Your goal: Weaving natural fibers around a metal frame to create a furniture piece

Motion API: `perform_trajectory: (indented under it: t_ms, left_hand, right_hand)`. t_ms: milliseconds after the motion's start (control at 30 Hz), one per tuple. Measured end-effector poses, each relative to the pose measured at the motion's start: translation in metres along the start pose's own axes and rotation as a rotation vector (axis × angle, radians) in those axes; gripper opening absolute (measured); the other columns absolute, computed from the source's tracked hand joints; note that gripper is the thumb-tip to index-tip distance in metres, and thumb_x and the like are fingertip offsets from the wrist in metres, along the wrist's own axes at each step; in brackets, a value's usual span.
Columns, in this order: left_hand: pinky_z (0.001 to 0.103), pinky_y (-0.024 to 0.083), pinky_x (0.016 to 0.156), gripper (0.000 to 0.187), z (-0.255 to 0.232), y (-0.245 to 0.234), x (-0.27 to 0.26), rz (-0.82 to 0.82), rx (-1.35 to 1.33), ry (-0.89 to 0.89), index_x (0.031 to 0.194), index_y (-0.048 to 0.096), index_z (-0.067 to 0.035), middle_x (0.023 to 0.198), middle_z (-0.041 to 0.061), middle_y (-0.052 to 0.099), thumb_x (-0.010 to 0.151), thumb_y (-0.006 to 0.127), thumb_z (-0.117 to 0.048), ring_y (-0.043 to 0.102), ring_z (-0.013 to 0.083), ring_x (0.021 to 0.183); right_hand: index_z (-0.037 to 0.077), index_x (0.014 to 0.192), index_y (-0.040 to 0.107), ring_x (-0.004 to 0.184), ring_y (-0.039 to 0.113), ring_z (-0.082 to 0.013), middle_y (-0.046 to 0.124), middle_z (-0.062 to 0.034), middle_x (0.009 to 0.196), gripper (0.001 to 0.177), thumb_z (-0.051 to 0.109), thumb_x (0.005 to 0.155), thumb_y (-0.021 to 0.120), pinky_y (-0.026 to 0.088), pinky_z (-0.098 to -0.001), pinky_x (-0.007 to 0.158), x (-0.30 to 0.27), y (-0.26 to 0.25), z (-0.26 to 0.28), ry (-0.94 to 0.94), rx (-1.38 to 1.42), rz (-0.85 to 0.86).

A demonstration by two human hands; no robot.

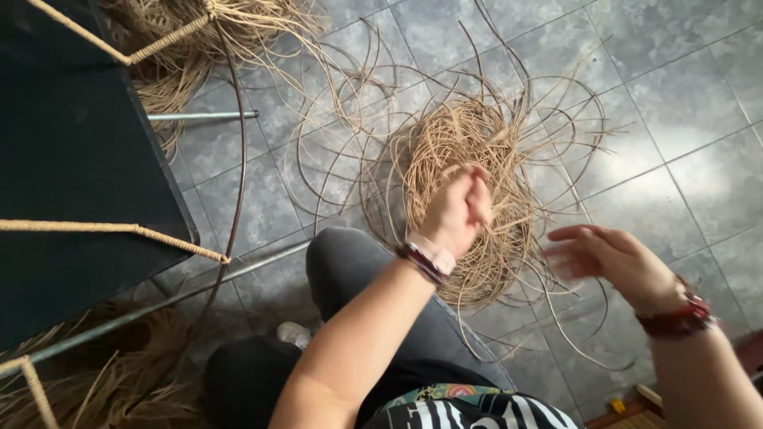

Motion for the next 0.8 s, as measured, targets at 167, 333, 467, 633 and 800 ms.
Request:
perform_trajectory:
  t_ms: [167,333,467,633,800]
  left_hand:
    - [0.038,0.056,0.087,0.032,0.032,0.013,-0.043,0.026,0.664,0.190,0.091,0.063,-0.010,0.094,0.011,0.065,0.111,0.046,-0.027,0.065,0.0279,0.087]
    - [0.037,0.062,0.063,0.014,0.049,-0.024,-0.027,-0.103,0.606,0.190,0.092,0.074,-0.003,0.089,0.017,0.073,0.100,0.068,-0.012,0.073,0.0274,0.077]
    - [0.038,0.062,0.082,0.027,0.078,-0.077,0.001,-0.295,0.446,0.002,0.115,0.069,-0.005,0.107,0.016,0.074,0.104,0.060,-0.028,0.073,0.0293,0.097]
    - [0.017,0.052,0.074,0.020,0.044,-0.076,0.013,-0.414,-0.060,-0.058,0.097,0.061,-0.016,0.093,-0.004,0.068,0.108,0.053,-0.030,0.065,0.0106,0.085]
    - [0.035,0.050,0.085,0.030,0.028,-0.024,-0.004,-0.332,0.551,0.088,0.107,0.066,-0.015,0.104,0.009,0.063,0.112,0.049,-0.040,0.058,0.0186,0.092]
  right_hand:
    - [-0.011,0.132,0.059,0.101,0.072,-0.0399,0.070,-0.0279,0.120,0.041,0.018,0.106,0.044,0.059,-0.0545,0.088,0.051,0.058,-0.002,-0.074,0.069,0.056]
    - [-0.011,0.120,0.057,0.074,0.071,-0.0460,0.063,-0.0224,0.089,0.034,0.021,0.111,0.049,0.059,-0.0686,0.062,0.092,0.052,-0.072,0.007,0.254,-0.056]
    - [0.001,0.076,0.063,0.037,0.052,-0.0199,0.051,-0.0063,0.049,0.046,0.031,0.107,0.049,0.041,-0.0335,0.033,0.054,0.054,-0.045,-0.150,-0.199,-0.049]
    - [0.004,0.085,0.080,0.046,0.047,-0.0179,0.050,-0.0051,0.051,0.037,0.021,0.103,0.052,0.041,-0.0307,0.044,-0.015,0.028,-0.030,-0.125,-0.505,0.039]
    - [-0.004,0.123,0.062,0.040,0.055,-0.0215,0.071,-0.0225,0.069,0.032,0.011,0.106,0.039,0.041,-0.0300,0.038,0.005,0.051,-0.035,-0.132,-0.150,0.126]
Point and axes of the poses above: each hand's wrist, its own x-axis towards the middle knuckle, its own y-axis out of the palm, z = x × y, the point moved 10 cm from there along x, towards the middle knuckle
